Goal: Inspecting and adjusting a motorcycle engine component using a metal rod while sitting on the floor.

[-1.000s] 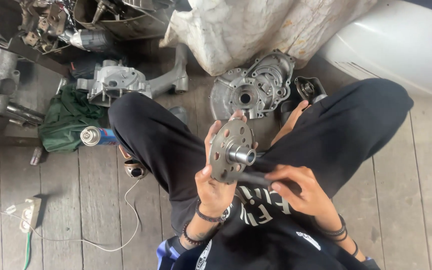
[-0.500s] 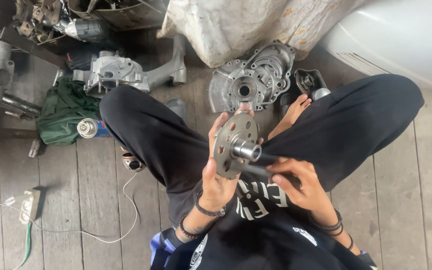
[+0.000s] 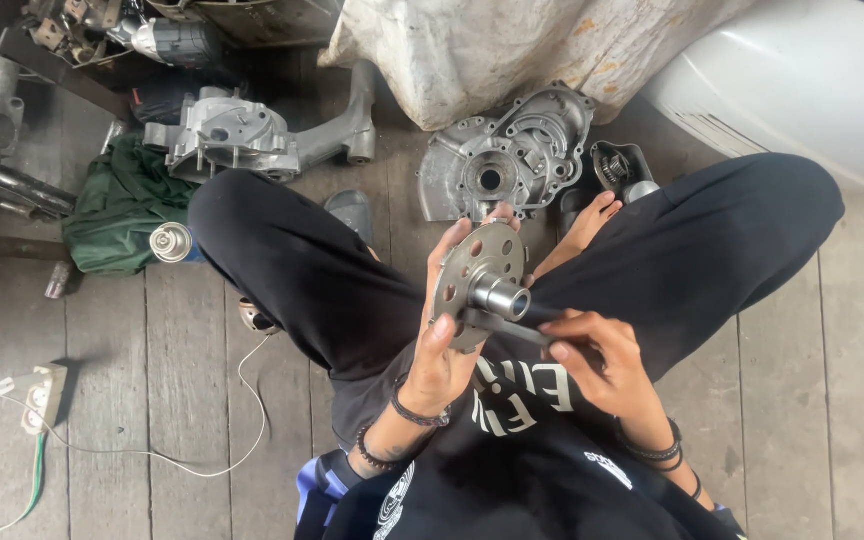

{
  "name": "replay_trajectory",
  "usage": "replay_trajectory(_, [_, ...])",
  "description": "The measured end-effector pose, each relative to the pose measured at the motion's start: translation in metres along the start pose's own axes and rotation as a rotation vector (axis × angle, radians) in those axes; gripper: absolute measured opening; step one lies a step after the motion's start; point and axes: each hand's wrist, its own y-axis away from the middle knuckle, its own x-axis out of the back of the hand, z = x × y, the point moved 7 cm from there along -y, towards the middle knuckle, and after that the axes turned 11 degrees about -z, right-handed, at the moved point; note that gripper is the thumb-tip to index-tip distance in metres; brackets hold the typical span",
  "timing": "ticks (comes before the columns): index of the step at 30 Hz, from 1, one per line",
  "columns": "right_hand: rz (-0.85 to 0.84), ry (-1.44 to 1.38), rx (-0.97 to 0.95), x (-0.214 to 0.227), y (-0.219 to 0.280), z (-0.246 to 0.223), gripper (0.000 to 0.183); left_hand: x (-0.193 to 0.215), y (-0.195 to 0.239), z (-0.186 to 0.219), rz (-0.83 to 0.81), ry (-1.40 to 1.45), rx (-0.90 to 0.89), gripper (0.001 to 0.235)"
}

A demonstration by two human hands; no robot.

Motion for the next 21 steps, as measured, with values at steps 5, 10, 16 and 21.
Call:
replay_trajectory(5, [-0.037, -0.018, 0.042, -0.003, -0.005, -0.003, 0.017, 0.008, 0.003, -0.009, -0.001, -0.013, -0.037, 0.082])
replay_trajectory(10, [0.029, -0.025, 0.118, -0.001, -0.004, -0.003, 0.016, 0.01, 0.002, -0.011, -0.045, -0.039, -0.092, 0.089])
replay_trajectory(16, [0.046, -0.049, 0.151, 0.001, -0.006, -0.002, 0.017, 0.012, 0.004, -0.01, -0.024, -0.048, -0.076, 0.088])
replay_trajectory(21, [0.0, -0.071, 0.127, -0.003, -0.012, -0.012, 0.016, 0.014, 0.002, -0.008, -0.031, -0.008, -0.088, 0.087])
